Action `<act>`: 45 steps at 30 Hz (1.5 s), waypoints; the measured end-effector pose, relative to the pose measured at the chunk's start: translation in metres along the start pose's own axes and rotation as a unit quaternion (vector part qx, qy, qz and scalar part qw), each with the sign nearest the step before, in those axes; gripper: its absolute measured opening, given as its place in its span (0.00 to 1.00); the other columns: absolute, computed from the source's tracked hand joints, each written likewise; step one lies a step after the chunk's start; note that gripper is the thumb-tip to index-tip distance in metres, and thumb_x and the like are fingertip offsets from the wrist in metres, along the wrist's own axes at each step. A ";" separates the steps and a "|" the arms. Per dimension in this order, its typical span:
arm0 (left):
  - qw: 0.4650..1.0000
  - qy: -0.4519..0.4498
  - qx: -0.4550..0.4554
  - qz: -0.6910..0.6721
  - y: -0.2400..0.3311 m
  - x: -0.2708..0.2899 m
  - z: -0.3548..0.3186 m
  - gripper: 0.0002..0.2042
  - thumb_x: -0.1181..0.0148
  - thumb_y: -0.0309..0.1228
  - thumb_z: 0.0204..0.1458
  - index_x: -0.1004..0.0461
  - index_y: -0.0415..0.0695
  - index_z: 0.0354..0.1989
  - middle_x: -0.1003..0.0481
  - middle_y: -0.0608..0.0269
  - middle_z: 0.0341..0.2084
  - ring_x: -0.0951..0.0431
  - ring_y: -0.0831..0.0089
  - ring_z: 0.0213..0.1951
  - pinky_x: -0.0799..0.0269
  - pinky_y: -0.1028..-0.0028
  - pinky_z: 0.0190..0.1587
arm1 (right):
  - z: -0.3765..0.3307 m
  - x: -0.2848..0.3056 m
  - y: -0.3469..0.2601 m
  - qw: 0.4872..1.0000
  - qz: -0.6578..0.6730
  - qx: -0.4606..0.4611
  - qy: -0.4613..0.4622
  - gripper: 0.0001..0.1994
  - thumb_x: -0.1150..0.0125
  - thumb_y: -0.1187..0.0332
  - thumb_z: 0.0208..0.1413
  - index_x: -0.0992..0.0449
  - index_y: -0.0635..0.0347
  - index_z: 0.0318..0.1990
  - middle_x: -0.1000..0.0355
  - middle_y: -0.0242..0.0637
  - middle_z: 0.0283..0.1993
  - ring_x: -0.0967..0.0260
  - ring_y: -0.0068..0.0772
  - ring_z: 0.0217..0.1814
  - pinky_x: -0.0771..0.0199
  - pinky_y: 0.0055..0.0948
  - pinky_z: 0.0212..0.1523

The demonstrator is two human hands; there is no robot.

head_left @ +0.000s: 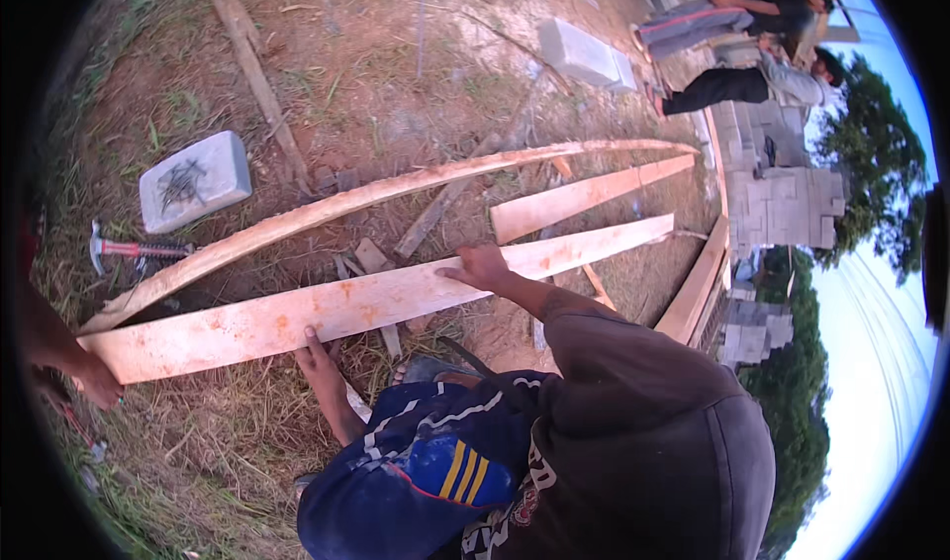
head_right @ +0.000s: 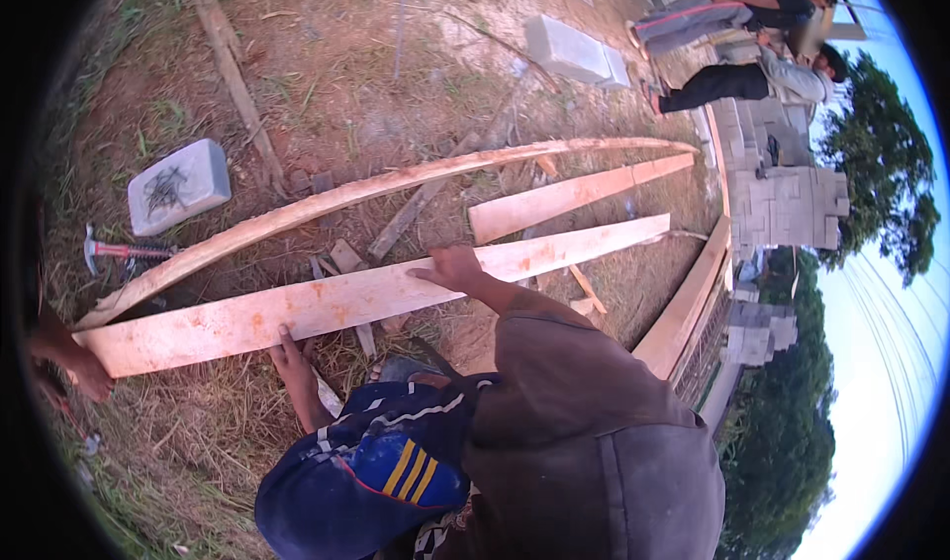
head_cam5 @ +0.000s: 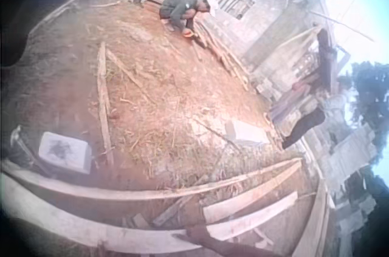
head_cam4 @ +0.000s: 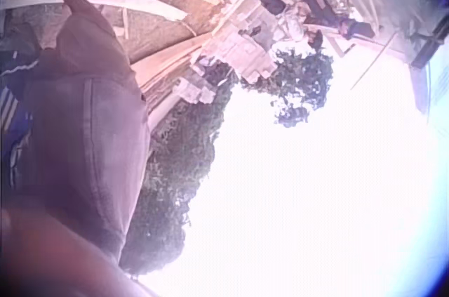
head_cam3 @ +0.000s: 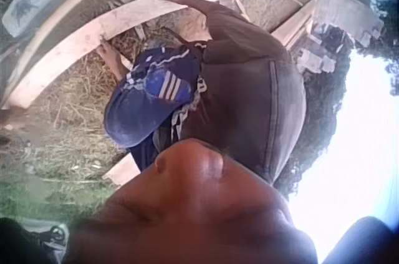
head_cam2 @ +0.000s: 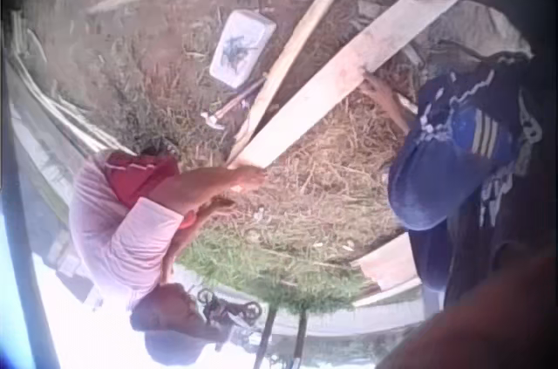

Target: The person aligns long wooden planks on the ground and uses a hammer to drive nails into them, joining the pieces together. Another person assists by holding planks and hammering additional nails. The work continues with repeated alignment and nailing of multiple planks.

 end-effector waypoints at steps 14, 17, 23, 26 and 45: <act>0.992 0.027 0.002 0.123 0.011 0.013 -0.015 0.33 0.43 0.54 0.69 0.38 0.35 0.65 0.28 0.45 0.59 0.23 0.58 0.60 0.19 0.53 0.62 | -0.097 -0.011 0.102 0.987 -0.013 -0.158 -0.020 0.39 0.46 0.25 0.57 0.16 0.59 0.29 0.21 0.46 0.26 0.20 0.54 0.32 0.22 0.51 0.36; 0.993 0.018 0.004 0.115 0.013 0.013 -0.004 0.33 0.42 0.54 0.69 0.39 0.35 0.66 0.28 0.45 0.59 0.23 0.58 0.59 0.19 0.52 0.62 | -0.097 0.013 0.093 0.989 -0.034 -0.147 0.006 0.39 0.47 0.25 0.57 0.19 0.58 0.23 0.21 0.46 0.24 0.21 0.53 0.28 0.22 0.50 0.30; 0.997 0.027 0.011 0.072 -0.004 0.027 0.000 0.33 0.40 0.52 0.68 0.38 0.34 0.65 0.28 0.44 0.59 0.23 0.58 0.61 0.19 0.52 0.62 | -0.106 0.038 0.086 0.984 -0.052 -0.168 -0.039 0.39 0.46 0.25 0.58 0.21 0.57 0.22 0.23 0.44 0.22 0.21 0.53 0.27 0.23 0.50 0.29; 0.997 0.010 -0.004 0.081 0.007 0.020 -0.004 0.33 0.39 0.52 0.68 0.38 0.34 0.65 0.28 0.44 0.59 0.23 0.57 0.61 0.20 0.51 0.63 | -0.117 0.028 0.084 0.988 -0.037 -0.150 0.008 0.38 0.45 0.26 0.58 0.21 0.58 0.22 0.24 0.45 0.22 0.22 0.53 0.27 0.24 0.50 0.29; 0.997 0.039 0.004 0.069 -0.008 0.002 -0.016 0.27 0.36 0.48 0.67 0.34 0.36 0.60 0.25 0.49 0.55 0.20 0.58 0.57 0.19 0.53 0.60 | -0.118 -0.024 0.112 0.989 0.013 -0.113 0.091 0.30 0.37 0.38 0.61 0.22 0.59 0.26 0.25 0.45 0.26 0.23 0.54 0.31 0.24 0.50 0.34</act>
Point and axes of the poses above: each hand's wrist, its own z-axis towards the middle knuckle, its own x-axis out of the back of the hand, y = z × x, the point moved 2 cm from there along z, towards the middle knuckle
